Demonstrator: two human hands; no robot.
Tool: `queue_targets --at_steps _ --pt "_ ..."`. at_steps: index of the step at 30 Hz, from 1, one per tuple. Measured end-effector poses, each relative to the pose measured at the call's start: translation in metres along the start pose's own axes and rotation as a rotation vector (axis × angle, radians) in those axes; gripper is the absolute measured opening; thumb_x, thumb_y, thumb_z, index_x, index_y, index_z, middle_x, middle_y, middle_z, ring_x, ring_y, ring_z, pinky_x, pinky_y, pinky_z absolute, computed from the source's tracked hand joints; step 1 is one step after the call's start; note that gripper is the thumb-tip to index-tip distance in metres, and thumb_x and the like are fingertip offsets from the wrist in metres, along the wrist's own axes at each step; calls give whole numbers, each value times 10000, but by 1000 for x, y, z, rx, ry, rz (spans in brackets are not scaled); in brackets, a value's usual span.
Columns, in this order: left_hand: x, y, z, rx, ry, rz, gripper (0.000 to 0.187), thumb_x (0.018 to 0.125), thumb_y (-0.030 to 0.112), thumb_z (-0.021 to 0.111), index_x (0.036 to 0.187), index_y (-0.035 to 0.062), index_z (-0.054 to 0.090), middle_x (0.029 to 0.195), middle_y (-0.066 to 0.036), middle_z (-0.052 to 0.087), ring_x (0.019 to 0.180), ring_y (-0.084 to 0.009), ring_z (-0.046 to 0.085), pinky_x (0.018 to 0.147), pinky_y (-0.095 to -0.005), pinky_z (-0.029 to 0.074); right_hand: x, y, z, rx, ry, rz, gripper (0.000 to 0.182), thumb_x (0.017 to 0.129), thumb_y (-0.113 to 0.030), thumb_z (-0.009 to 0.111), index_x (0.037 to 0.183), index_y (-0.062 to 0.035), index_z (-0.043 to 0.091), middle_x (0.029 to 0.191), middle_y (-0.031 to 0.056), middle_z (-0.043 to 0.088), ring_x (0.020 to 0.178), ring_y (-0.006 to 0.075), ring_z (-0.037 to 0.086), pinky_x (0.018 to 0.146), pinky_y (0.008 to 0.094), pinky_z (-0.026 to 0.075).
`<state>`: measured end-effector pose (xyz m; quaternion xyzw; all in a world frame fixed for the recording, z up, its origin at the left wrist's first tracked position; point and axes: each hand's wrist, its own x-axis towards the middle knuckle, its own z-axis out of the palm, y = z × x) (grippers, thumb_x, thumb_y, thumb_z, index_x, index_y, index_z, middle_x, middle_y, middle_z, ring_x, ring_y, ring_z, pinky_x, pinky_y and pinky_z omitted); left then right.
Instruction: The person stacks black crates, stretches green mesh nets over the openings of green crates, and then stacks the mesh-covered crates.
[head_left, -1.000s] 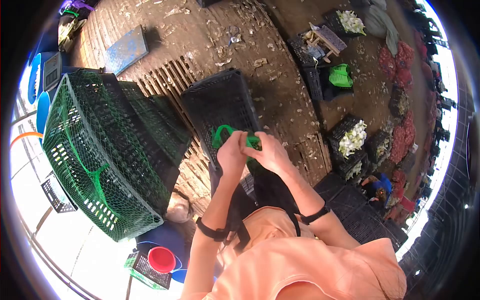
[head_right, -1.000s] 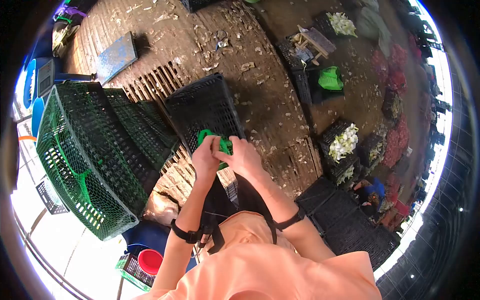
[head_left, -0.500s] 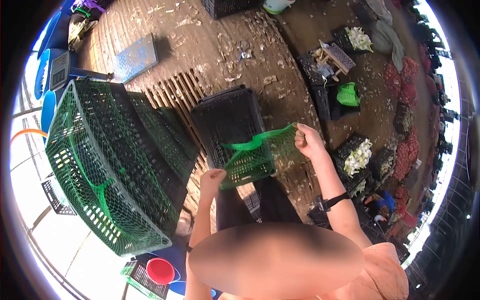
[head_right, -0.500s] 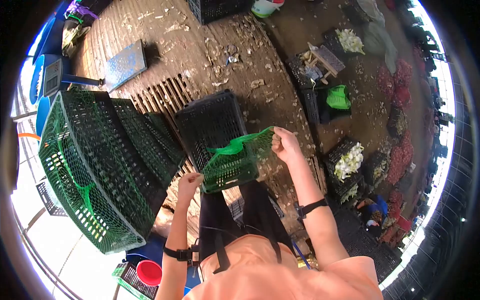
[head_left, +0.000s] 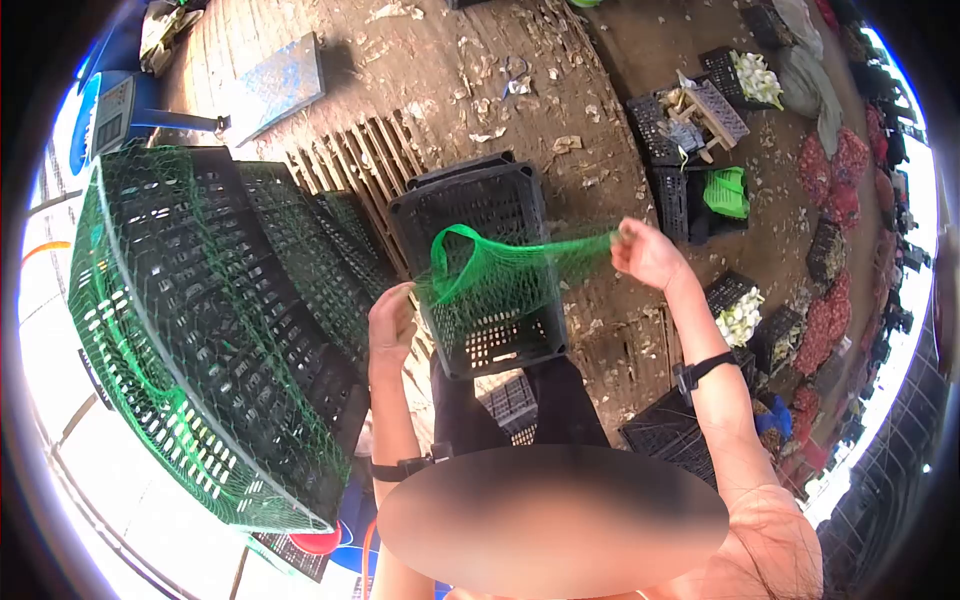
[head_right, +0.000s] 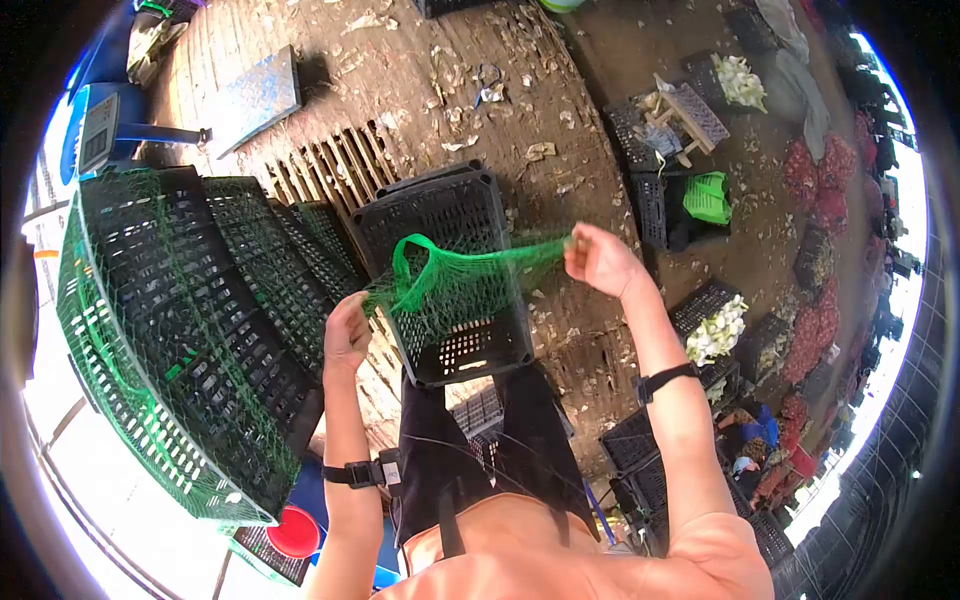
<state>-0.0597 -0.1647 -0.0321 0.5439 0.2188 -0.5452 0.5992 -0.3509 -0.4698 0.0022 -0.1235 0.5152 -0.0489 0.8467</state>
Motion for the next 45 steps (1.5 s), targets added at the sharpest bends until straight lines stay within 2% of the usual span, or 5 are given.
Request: queue_targets --at_steps 5,8,12,24,45 --pt "1 -13 -15 357 -258 -157 141 855 146 552 824 30 626 589 73 432 458 -7 295 369 -183 179 45 -16 -21 269 193 -71 243 925 -318 475 834 -101 537 704 35 570 630 155 565 572 292 485" --pt "12 -20 -14 -446 -566 109 123 882 160 538 859 62 607 624 11 538 620 -89 443 532 -199 365 68 -21 -33 248 85 -73 249 926 -328 480 858 -93 527 606 -15 448 521 92 432 463 211 376" --pt "32 -16 29 -827 7 198 166 910 177 502 1033 152 610 607 16 502 531 -88 359 488 -221 353 75 -19 -6 58 -58 -87 297 911 -353 505 1012 -75 530 616 -45 386 465 35 269 388 165 212" --pt "141 29 5 29 198 432 691 783 -20 430 1419 159 228 558 51 323 387 -35 240 333 -211 174 165 -23 6 38 -259 -168 489 922 -211 483 1377 -219 304 983 71 600 436 12 246 383 142 210" --pt "205 44 -13 -363 -36 323 624 728 3 400 1328 174 387 502 41 235 361 -74 190 320 -217 180 225 -49 -8 155 -288 -596 484 877 -21 460 1339 -123 355 1180 49 533 484 17 309 401 143 273"
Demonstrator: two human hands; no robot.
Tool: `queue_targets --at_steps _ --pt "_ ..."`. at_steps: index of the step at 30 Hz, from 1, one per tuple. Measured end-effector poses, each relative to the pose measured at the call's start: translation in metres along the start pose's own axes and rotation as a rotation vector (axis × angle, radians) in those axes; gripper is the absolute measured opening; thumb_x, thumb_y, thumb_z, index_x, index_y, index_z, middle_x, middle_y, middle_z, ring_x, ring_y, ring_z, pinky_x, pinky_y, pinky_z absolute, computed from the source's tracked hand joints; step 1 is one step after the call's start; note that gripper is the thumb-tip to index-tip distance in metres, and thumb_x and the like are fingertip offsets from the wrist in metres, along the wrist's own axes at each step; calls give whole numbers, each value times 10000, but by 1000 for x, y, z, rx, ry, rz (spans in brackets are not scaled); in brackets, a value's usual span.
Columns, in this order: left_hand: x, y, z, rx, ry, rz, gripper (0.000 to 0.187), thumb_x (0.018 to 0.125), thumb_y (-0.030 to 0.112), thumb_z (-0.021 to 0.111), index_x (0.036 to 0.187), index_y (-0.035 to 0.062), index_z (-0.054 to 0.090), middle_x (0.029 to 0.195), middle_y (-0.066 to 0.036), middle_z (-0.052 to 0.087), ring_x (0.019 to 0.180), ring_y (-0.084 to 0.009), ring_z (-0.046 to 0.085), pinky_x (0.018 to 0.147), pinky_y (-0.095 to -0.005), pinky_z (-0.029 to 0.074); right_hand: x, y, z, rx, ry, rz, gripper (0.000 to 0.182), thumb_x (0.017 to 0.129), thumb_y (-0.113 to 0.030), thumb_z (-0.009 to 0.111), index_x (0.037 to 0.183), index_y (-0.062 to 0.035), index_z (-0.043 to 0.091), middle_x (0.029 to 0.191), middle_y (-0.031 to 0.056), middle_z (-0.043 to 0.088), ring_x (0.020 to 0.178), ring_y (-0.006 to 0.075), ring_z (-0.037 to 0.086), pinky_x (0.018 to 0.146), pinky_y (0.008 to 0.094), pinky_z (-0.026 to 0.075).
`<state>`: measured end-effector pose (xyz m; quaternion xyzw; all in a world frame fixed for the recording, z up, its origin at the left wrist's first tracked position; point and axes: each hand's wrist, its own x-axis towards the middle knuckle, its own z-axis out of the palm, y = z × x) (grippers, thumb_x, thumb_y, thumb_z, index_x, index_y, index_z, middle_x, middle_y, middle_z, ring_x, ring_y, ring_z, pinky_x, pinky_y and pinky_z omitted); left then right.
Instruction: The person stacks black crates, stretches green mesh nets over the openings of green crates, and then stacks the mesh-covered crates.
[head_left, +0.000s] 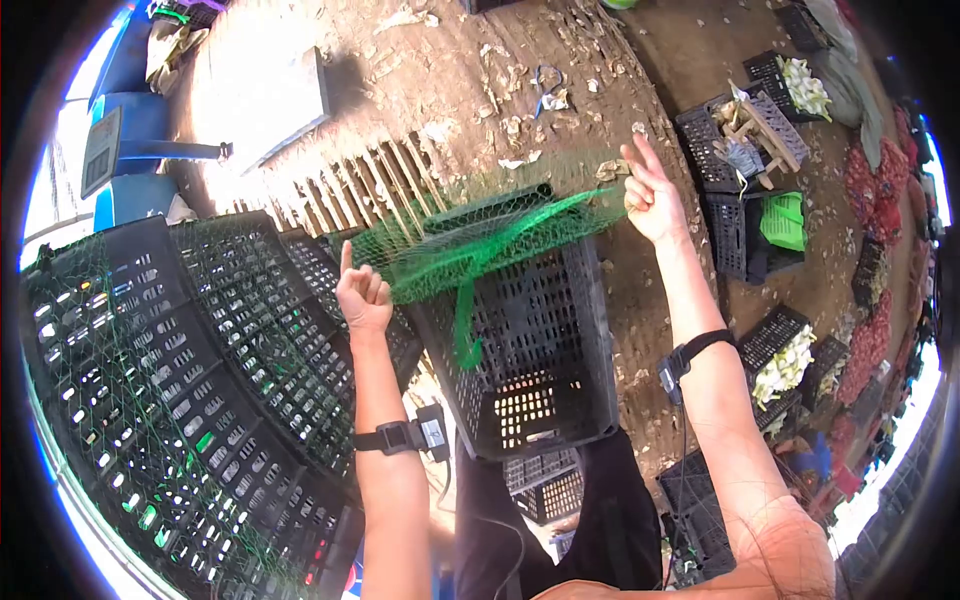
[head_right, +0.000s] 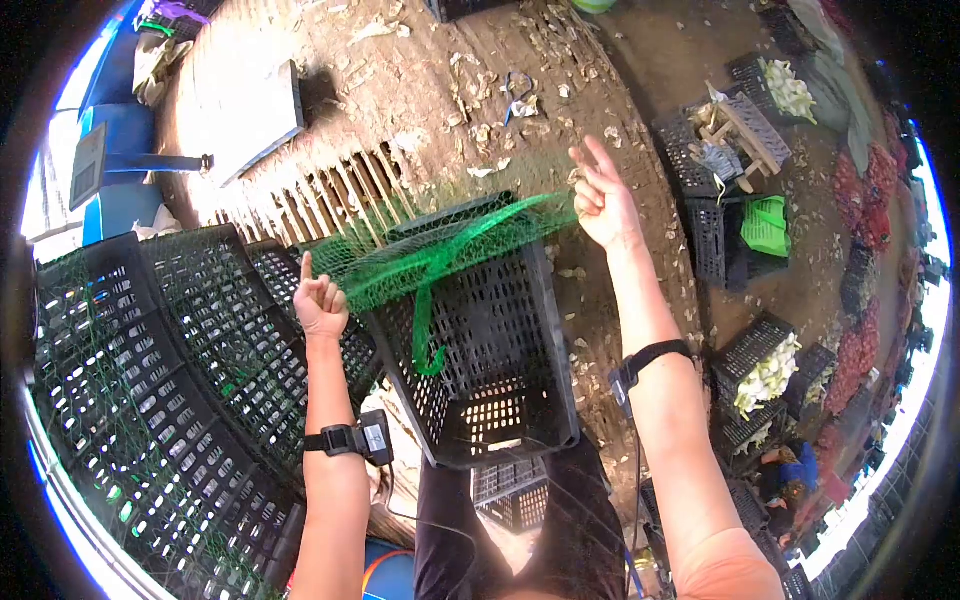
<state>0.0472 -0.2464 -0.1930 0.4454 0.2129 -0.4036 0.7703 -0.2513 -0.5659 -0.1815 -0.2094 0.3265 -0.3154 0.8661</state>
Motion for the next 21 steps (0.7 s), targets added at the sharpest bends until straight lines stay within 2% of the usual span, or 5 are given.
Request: queue_targets --at_steps 4,10,16,19,21 --pt "-5 -3 -13 50 29 -170 581 726 17 398 1293 141 404 502 43 253 358 -67 197 310 -211 177 -7 27 -62 9 272 164 447 864 19 429 1290 -114 406 1096 51 568 466 19 323 382 139 258" --pt "-69 -10 -39 -93 178 -204 386 764 79 454 1133 22 552 498 74 212 356 -53 153 320 -206 141 -76 10 -71 -45 317 533 366 861 28 431 1210 -80 457 1054 52 578 434 23 317 348 144 256" --pt "-148 -37 -46 1071 277 -279 267 843 326 618 834 60 603 521 99 325 396 -16 280 347 -188 181 -123 -1 -31 -367 137 818 221 897 -235 541 1013 -47 551 935 65 601 540 13 376 415 138 314" --pt "-167 -50 -72 1074 305 -343 289 862 344 586 735 84 584 507 91 339 389 -34 283 389 -200 248 -135 3 -17 -396 158 681 169 904 -249 522 884 -85 562 894 32 614 590 37 430 485 186 387" --pt "-182 -69 -78 462 441 -192 323 882 366 543 673 121 560 490 79 348 385 -55 272 444 -218 303 -140 1 -17 2 368 527 180 906 -260 505 819 -113 559 679 2 545 587 64 460 531 222 420"
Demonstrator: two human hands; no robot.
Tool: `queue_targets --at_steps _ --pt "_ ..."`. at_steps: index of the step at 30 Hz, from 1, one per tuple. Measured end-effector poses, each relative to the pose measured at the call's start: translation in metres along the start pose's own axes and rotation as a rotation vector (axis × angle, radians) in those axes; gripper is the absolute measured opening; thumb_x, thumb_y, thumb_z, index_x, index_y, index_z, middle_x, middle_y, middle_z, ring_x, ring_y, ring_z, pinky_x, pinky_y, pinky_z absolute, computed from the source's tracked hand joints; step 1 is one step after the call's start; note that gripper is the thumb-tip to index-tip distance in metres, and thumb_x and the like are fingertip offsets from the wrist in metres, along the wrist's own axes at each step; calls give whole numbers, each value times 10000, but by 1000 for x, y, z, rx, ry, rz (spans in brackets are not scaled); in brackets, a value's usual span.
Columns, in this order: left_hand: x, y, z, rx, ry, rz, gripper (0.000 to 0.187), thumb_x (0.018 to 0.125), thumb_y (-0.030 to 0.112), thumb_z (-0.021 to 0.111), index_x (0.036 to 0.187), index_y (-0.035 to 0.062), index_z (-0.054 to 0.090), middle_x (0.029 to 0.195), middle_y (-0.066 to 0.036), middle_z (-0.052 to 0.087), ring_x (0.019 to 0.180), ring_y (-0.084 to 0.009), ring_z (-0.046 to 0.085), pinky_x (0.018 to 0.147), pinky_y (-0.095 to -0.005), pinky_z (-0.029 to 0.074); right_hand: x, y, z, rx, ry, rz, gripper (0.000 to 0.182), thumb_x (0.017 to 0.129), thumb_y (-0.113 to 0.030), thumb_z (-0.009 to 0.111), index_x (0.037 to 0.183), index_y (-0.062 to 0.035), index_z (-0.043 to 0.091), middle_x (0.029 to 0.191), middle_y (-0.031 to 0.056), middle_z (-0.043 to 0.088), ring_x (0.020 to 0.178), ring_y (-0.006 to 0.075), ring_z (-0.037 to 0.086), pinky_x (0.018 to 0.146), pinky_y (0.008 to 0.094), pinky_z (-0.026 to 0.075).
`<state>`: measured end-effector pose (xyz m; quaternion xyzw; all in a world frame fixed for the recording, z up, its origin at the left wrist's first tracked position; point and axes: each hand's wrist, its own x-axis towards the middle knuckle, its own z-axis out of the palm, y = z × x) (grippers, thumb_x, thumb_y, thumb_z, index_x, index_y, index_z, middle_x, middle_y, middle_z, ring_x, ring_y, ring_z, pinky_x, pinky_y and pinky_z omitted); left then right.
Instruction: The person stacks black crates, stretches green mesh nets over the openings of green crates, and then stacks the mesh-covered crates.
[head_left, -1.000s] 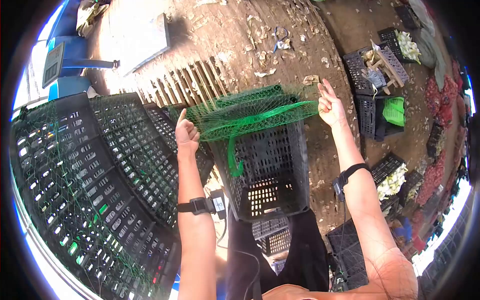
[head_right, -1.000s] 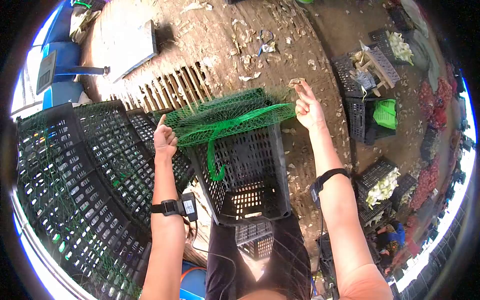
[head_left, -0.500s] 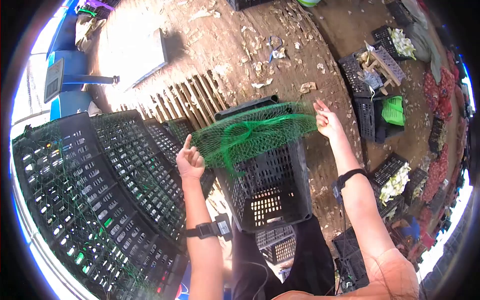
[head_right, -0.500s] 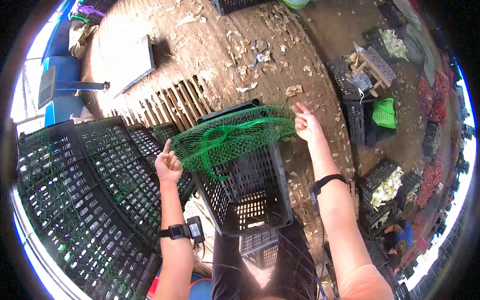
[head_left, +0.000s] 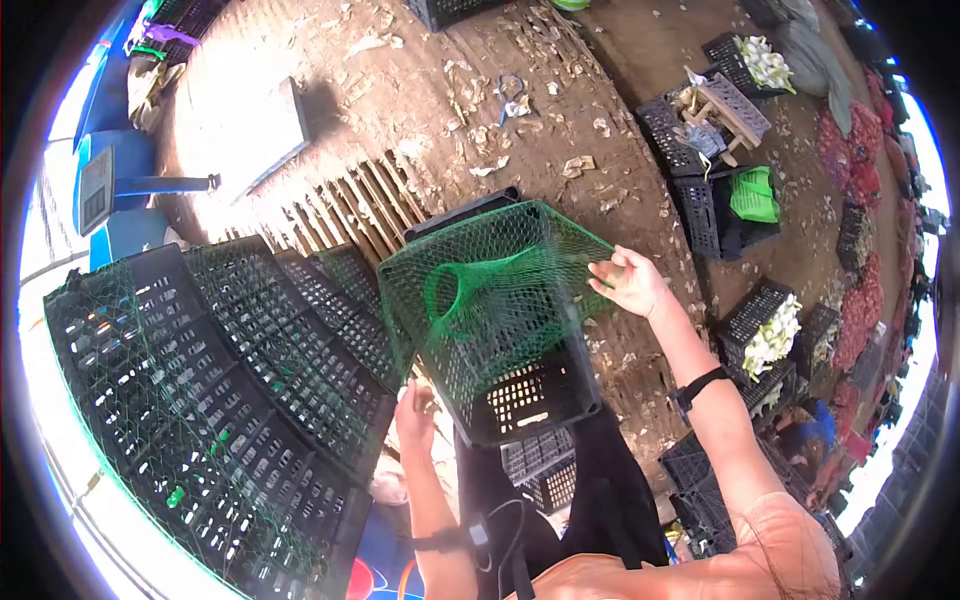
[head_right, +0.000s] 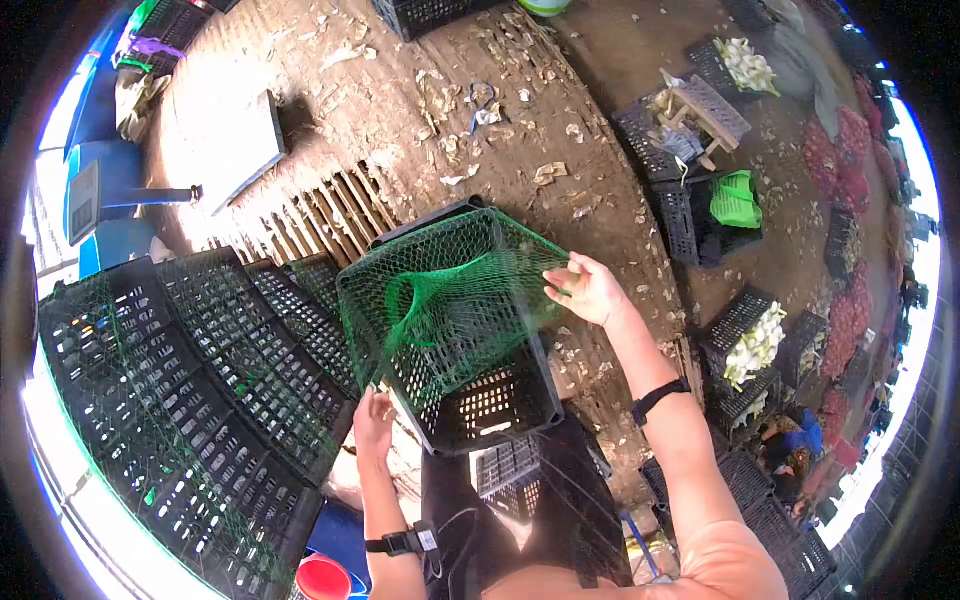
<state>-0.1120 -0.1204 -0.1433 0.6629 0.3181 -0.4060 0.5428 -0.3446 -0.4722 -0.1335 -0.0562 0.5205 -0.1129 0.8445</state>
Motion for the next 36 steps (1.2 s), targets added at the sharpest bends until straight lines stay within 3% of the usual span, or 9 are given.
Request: queue_targets --at_steps 5,7,10,14,18,21,23,29,36 --pt "-7 -7 -34 -690 -712 -140 317 903 268 514 618 133 477 442 68 248 401 -47 249 452 -216 255 -11 -6 -39 104 -196 165 312 909 -360 502 842 -64 576 488 -75 278 385 27 310 378 165 287" --pt "-8 -8 -44 -43 -285 -177 228 897 236 525 698 124 516 473 76 258 433 -38 277 451 -221 249 -29 -12 -21 -27 -153 187 339 893 -368 530 894 -32 575 498 -88 292 381 0 254 337 161 196" --pt "-7 -15 -65 27 -405 -58 98 852 166 566 802 84 545 612 53 414 569 -43 400 558 -206 328 -15 -15 -46 -255 -175 218 214 897 -253 540 867 -43 564 512 -93 269 401 13 238 355 177 197" --pt "-23 -21 -56 -43 -278 -146 36 780 111 597 754 111 572 805 -12 596 820 -90 546 767 -214 384 -28 -21 19 295 44 -215 251 903 -207 472 715 -63 555 1213 207 508 754 221 648 580 236 533" --pt "-26 -41 -60 -587 -446 -163 184 801 156 554 621 138 521 582 24 442 594 -73 448 610 -208 387 25 -34 -4 657 -259 -242 370 926 -264 441 688 4 532 1139 284 512 663 163 635 500 195 508" --pt "-31 -46 -55 -813 -484 -203 262 845 228 527 604 129 498 447 68 218 371 -56 219 367 -203 257 53 -39 15 123 -262 154 281 874 -269 575 846 7 528 1012 216 584 417 25 387 325 147 321" --pt "-45 -47 -44 -398 -247 -340 279 861 287 546 639 124 505 452 67 219 366 -62 205 328 -210 177 60 -37 42 -223 -112 452 271 838 -242 632 903 -3 521 914 144 595 400 5 286 313 145 246" --pt "-41 -59 -73 -105 -95 -308 417 885 388 537 576 156 382 467 62 203 374 -58 198 340 -236 160 69 -80 -74 226 196 -303 201 926 -212 471 816 -48 508 679 56 526 380 63 334 324 187 227" --pt "-28 -64 -82 331 21 -217 483 886 479 490 550 172 330 463 48 281 405 -64 289 377 -222 195 -3 36 -71 -85 285 27 265 888 -379 522 831 -121 521 834 79 605 554 115 502 474 231 442"
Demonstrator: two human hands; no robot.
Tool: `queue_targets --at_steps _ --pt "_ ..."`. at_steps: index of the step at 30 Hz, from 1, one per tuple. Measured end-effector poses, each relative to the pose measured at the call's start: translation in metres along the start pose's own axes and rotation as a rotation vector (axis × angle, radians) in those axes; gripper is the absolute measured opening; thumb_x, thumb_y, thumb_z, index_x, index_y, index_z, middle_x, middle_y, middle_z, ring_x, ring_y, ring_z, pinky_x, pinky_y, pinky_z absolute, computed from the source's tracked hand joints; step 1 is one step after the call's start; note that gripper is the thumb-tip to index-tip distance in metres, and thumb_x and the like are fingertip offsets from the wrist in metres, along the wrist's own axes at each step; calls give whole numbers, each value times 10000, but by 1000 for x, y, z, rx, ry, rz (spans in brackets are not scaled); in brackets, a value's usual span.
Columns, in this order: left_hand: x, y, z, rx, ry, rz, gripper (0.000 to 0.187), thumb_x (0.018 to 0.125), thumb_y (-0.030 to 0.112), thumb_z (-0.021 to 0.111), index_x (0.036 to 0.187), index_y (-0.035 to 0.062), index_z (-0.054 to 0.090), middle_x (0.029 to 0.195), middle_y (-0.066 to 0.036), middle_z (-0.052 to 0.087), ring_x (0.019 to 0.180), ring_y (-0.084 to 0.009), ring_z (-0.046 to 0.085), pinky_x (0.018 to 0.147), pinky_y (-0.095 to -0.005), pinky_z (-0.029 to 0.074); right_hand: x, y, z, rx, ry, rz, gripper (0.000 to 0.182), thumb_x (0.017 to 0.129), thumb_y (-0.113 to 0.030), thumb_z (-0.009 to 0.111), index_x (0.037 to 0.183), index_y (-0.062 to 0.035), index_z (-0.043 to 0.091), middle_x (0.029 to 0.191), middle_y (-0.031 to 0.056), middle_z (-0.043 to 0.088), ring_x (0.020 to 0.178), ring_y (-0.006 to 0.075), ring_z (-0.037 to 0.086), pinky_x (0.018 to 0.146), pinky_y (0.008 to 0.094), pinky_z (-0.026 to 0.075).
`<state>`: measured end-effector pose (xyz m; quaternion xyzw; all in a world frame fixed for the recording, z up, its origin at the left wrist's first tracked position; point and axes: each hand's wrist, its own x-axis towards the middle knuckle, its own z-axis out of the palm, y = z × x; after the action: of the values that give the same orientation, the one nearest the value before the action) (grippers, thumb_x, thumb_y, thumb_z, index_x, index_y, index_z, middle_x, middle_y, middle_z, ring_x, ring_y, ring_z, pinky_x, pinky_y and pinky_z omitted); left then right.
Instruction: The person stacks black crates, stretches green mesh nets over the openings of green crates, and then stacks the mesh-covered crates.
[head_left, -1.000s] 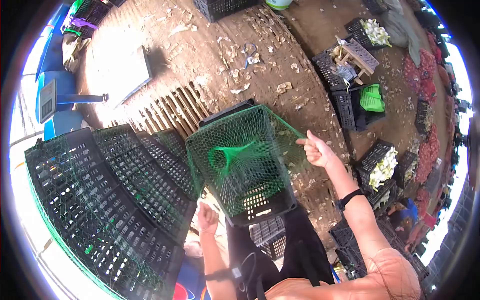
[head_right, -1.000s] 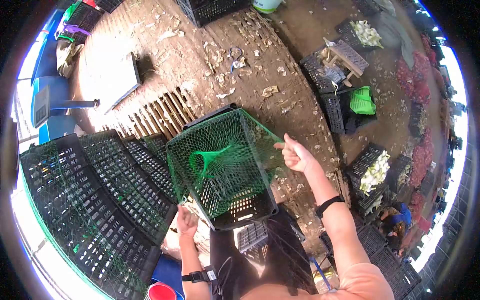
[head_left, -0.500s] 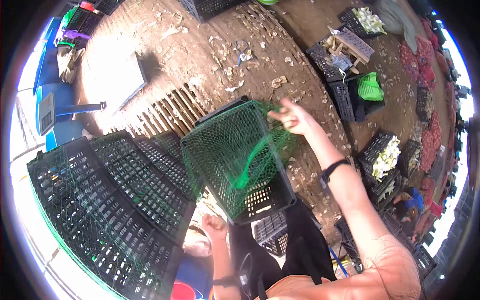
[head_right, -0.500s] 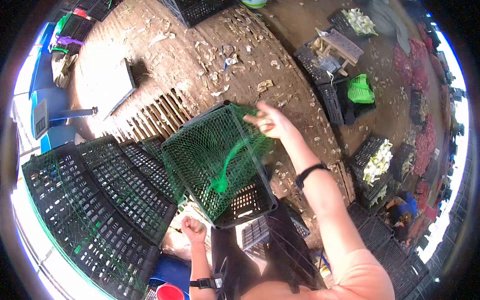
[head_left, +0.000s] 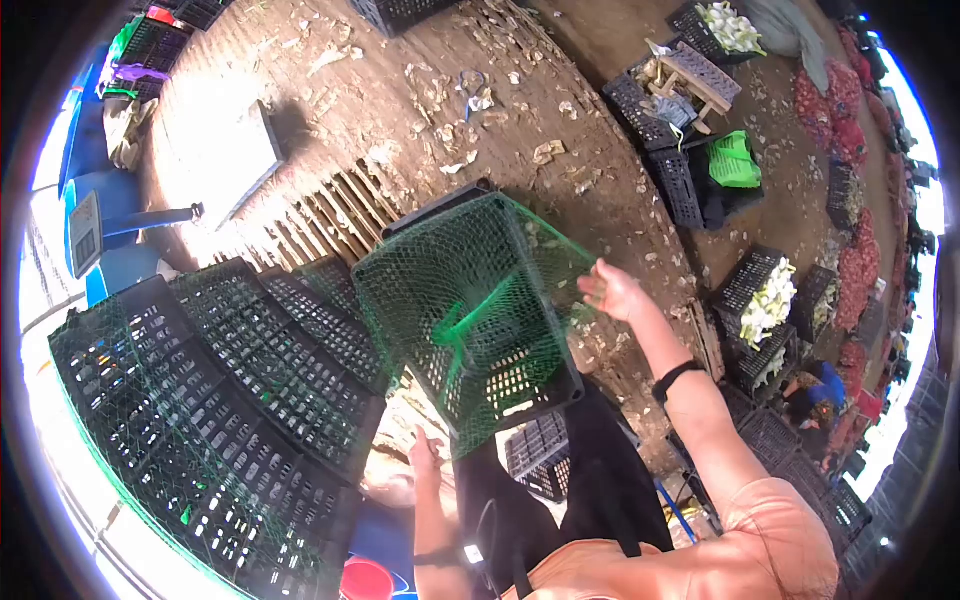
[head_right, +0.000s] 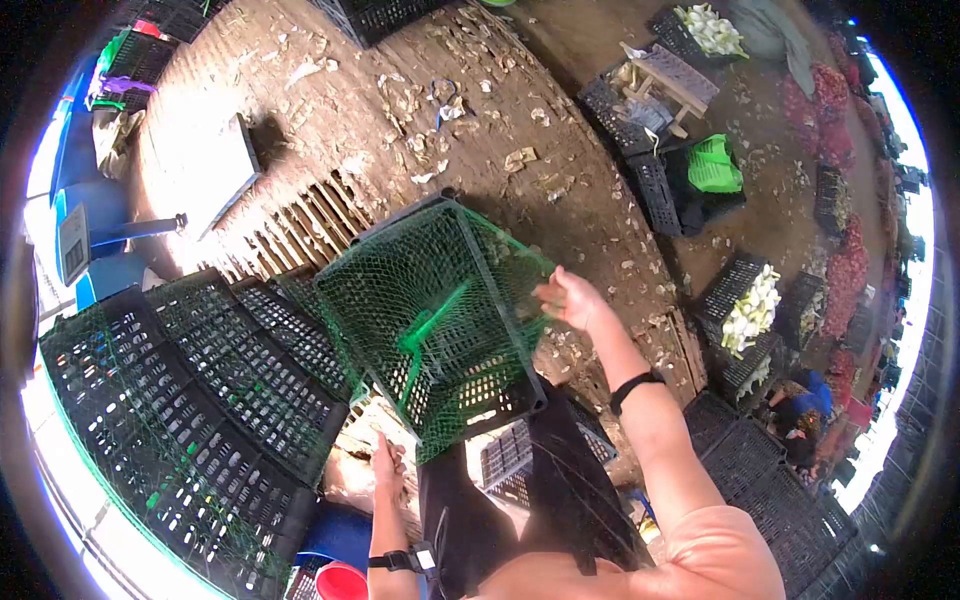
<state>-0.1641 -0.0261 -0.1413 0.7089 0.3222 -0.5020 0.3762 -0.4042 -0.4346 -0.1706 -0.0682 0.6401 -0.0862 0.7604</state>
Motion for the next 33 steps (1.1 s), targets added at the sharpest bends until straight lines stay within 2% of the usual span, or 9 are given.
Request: queue_targets --at_steps 4,7,11,12,13,19,21,29,33 --pt "-4 -10 -12 -86 -132 66 499 921 459 438 541 152 337 486 31 268 449 -89 304 447 -224 245 -32 32 -14 14 -462 277 294 887 -393 523 825 -105 528 804 42 586 509 78 424 424 229 365" --pt "-23 -23 -9 -295 -287 23 488 942 422 405 560 120 386 500 43 219 449 -94 230 477 -230 246 -73 55 -17 -318 -470 249 285 887 -351 545 801 -79 539 788 37 568 519 72 378 435 243 327" --pt "-26 -35 -28 -55 -382 -99 438 926 401 458 617 92 492 525 34 372 480 -88 321 511 -226 298 -111 90 -34 -134 -473 179 162 861 -203 562 807 -51 580 987 122 629 879 226 596 836 322 468" --pt "-24 -39 -27 84 -321 -99 418 919 389 480 641 80 527 544 23 428 504 -86 364 521 -228 314 -116 101 -46 151 -584 332 142 841 -198 577 799 -64 595 1111 152 600 1053 309 558 1006 406 369" --pt "-23 -42 -27 82 -323 -102 418 919 389 480 641 80 527 544 23 428 504 -86 364 521 -228 314 -124 116 -56 382 -575 394 156 832 -229 592 799 -77 601 953 117 636 885 258 596 1030 411 344" --pt "-37 -27 27 -823 -8 -254 441 902 369 513 550 139 382 522 -10 411 564 -164 418 729 -340 434 -118 181 -107 274 -400 383 259 856 -323 563 712 -108 544 571 33 446 559 162 435 682 336 429" --pt "9 -77 -7 -947 -511 -331 491 906 413 474 509 138 379 499 35 337 466 -113 343 561 -278 412 -104 189 -106 239 -75 313 326 858 -301 594 635 -135 423 548 -15 346 514 125 389 503 273 306" --pt "63 -98 -10 -779 -84 -261 242 798 290 568 607 157 503 577 31 490 557 -140 464 532 -285 389 -11 219 -111 172 120 116 342 826 -352 632 665 -174 388 548 -58 310 476 73 319 435 242 253" --pt "117 -88 -18 -635 -182 -202 192 780 273 529 807 98 603 852 -38 632 833 -223 589 773 -358 473 67 245 -127 143 227 165 182 853 -304 574 760 -166 498 573 -64 358 489 81 337 437 253 253"
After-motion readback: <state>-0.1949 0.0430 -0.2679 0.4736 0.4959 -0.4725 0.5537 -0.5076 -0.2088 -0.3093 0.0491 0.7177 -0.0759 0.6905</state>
